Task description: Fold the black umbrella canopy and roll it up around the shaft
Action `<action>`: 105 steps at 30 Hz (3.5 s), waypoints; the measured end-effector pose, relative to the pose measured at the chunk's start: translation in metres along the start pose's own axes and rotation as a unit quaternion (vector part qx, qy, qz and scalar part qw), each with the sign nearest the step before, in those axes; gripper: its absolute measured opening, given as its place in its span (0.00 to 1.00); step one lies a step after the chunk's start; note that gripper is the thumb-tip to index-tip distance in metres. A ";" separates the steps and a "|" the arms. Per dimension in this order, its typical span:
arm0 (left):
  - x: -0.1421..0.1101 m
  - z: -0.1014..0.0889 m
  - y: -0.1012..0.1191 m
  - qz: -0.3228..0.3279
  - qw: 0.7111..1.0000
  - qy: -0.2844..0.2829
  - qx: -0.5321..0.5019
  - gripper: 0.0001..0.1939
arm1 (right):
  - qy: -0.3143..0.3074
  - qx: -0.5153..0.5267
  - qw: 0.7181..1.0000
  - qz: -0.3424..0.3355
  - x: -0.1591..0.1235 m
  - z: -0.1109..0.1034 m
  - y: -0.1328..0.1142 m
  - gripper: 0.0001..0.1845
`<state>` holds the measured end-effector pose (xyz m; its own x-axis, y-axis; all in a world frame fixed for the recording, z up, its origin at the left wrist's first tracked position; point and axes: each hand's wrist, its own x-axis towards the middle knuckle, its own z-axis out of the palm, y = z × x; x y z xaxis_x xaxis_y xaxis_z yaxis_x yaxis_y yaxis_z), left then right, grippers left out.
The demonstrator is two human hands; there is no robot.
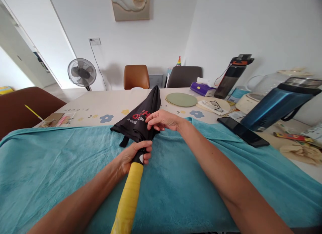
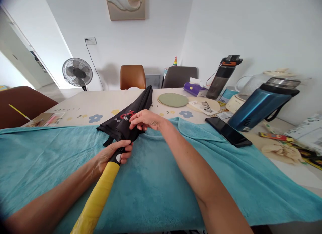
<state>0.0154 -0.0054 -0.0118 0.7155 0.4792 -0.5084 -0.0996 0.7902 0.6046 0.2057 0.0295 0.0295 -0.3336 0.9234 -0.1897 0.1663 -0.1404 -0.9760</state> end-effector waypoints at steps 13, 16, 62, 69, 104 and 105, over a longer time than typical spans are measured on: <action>0.002 -0.005 -0.002 -0.001 0.997 -0.054 -0.052 0.04 | 0.297 -0.148 0.942 -0.048 0.019 -0.009 0.010 0.06; 0.000 -0.006 0.005 0.002 0.988 -0.098 -0.117 0.05 | 0.315 -0.156 0.935 -0.041 0.020 -0.013 0.014 0.08; -0.006 0.025 -0.021 0.153 0.947 0.185 0.215 0.07 | 0.125 0.311 0.935 0.113 -0.002 0.096 0.033 0.04; -0.008 0.022 -0.025 0.197 0.956 0.097 0.194 0.08 | 0.152 0.354 0.910 0.152 -0.020 0.096 0.023 0.07; 0.066 0.019 0.076 0.217 0.839 0.285 0.411 0.21 | 0.172 0.379 0.894 0.167 -0.085 0.026 0.018 0.11; 0.065 0.018 0.077 0.212 0.842 0.278 0.411 0.22 | 0.174 0.378 0.894 0.167 -0.085 0.027 0.019 0.10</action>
<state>0.0662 0.0793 0.0125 0.2794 0.9370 -0.2097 0.4099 0.0811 0.9085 0.2121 -0.0609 0.0245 -0.0513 0.8211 -0.5684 -0.5157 -0.5092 -0.6890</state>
